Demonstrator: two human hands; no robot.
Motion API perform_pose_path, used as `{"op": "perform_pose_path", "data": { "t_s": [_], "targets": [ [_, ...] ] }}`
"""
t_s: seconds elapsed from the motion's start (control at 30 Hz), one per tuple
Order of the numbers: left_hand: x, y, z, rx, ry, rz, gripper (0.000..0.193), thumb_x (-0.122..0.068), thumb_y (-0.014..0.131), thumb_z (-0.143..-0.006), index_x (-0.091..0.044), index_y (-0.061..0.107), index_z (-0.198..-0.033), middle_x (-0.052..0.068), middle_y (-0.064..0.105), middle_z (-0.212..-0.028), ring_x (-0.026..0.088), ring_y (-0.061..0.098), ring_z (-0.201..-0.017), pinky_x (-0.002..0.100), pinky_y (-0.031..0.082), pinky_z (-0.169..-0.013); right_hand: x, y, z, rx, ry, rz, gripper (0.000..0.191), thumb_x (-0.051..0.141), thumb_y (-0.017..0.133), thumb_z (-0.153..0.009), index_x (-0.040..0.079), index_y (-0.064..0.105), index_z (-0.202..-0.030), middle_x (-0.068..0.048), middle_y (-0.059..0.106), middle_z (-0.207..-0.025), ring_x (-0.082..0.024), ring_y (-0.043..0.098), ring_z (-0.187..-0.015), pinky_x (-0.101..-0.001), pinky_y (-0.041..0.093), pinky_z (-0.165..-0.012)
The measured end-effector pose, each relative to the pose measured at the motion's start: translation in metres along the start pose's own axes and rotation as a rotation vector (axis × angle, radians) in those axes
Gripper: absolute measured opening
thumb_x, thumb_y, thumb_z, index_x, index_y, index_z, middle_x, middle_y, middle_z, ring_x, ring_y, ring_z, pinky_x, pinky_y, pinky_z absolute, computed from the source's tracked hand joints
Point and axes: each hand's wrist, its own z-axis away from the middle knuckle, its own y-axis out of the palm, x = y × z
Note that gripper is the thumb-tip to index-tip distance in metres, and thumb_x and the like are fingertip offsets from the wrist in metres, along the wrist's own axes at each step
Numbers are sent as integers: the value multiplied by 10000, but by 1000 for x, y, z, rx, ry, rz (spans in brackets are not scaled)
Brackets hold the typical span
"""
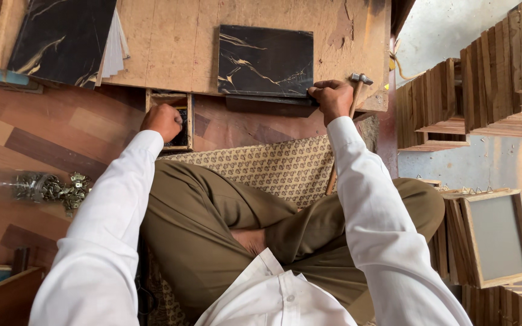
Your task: The person assembles picture frames by placing a backing board into a wooden frame and securing it with a hammer and nails. They repeat this process for multiple frames, occasionally flipping the frame to check alignment.
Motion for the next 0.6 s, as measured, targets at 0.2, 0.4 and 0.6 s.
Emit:
{"op": "perform_pose_path", "data": {
  "t_s": [0.2, 0.4, 0.6],
  "targets": [
    [-3, 3, 1, -33, -47, 265, 79, -47, 712, -895, -14, 770, -939, 154, 776, -877, 255, 766, -761, 384, 609, -736, -6, -8, -1, -30, 8, 14, 205, 0, 822, -775, -51, 765, -965, -106, 756, -819, -142, 670, -645, -261, 498, -536],
    [-8, 3, -1, -48, -69, 450, 95, 39, 643, -932, 26, 731, -964, 156, 761, -834, 205, 752, -679, 332, 607, -593, -11, -12, -4, -8, -20, -38, 211, -16, 822, -765, -71, 758, -958, -121, 766, -842, -156, 718, -706, -256, 584, -628],
    [-45, -1, 3, -99, 26, 597, 91, 50, 658, -929, 14, 733, -964, 132, 759, -852, 169, 761, -718, 282, 639, -601, -11, -20, -9, -15, -8, 5, 219, -23, 821, -771, -72, 756, -975, -141, 762, -858, -181, 718, -732, -275, 586, -662]
  ]
}}
